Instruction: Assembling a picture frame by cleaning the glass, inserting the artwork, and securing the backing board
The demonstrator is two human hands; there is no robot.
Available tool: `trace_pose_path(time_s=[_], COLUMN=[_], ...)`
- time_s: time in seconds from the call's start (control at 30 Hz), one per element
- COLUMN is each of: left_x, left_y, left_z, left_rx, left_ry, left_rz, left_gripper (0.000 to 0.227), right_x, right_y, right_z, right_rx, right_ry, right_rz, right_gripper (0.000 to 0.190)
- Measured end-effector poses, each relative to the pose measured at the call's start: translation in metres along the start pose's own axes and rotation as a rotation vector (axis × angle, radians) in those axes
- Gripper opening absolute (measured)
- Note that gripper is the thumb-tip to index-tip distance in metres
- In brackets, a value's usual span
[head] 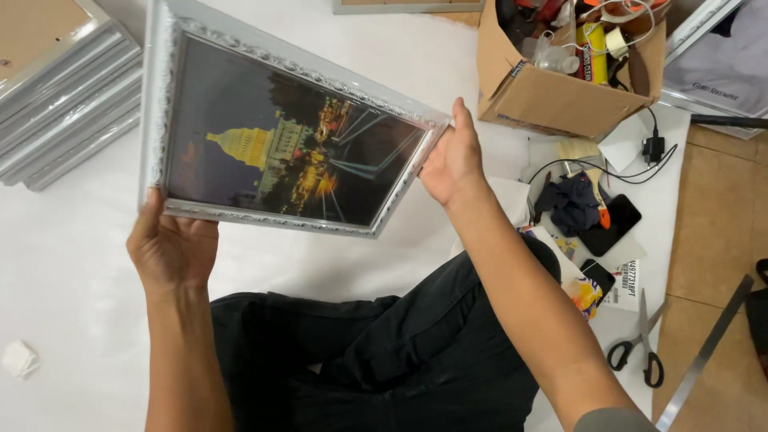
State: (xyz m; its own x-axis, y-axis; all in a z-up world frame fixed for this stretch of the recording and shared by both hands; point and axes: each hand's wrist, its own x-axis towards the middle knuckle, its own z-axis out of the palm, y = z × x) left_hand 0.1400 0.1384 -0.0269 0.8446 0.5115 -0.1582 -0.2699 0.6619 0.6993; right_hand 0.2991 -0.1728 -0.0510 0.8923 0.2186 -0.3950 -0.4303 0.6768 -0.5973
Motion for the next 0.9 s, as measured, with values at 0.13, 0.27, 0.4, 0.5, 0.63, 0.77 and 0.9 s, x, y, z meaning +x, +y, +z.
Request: trace_pose_path(time_s=[0.13,0.27,0.4,0.5,0.63,0.77,0.9], left_x=[0.009,0.038,0.074,0.117,0.118,0.115,0.110], left_y=[-0.002,-0.029,-0.074,-0.100,-0.079,-0.052,-0.043], left_z=[0.026,0.017,-0.034,-0.099,-0.125,-0.113,-0.086], left_rx=[-0.145,-0.052,-0.333,-0.514,-0.389,-0.330,-0.280], left_ry=[-0.039,0.216,0.387,0.370,-0.149,-0.104,0.325], left_rz=[0.044,-0.008,-0.150,0.019,-0.014,0.039,-0.046], left_gripper=[0.086,0.086,0.029,0.012,0.019,0.043,0.079], right_x=[-0.006,0.022,0.027,0.066,0.070,0.071,0.071], right_y=[-0.016,-0.008,0.017,0.018,0.010,0.010,0.014], right_z=[0.018,0.009,0.040,-0.002,-0.005,-0.015,-0.009], right_rx=[-0.129,-0.291,-0.252,-0.191,-0.303,-0.663,-0.822], right_ry=[-0.156,-0.198,0.096,-0.016,-0.176,-0.159,-0.139], right_rz=[-0.147,-0.452,-0.420,-0.166,0.067,0.251,0.199], right_gripper=[0.077,0.061,0.032,0.040,0.021,0.061,0.077])
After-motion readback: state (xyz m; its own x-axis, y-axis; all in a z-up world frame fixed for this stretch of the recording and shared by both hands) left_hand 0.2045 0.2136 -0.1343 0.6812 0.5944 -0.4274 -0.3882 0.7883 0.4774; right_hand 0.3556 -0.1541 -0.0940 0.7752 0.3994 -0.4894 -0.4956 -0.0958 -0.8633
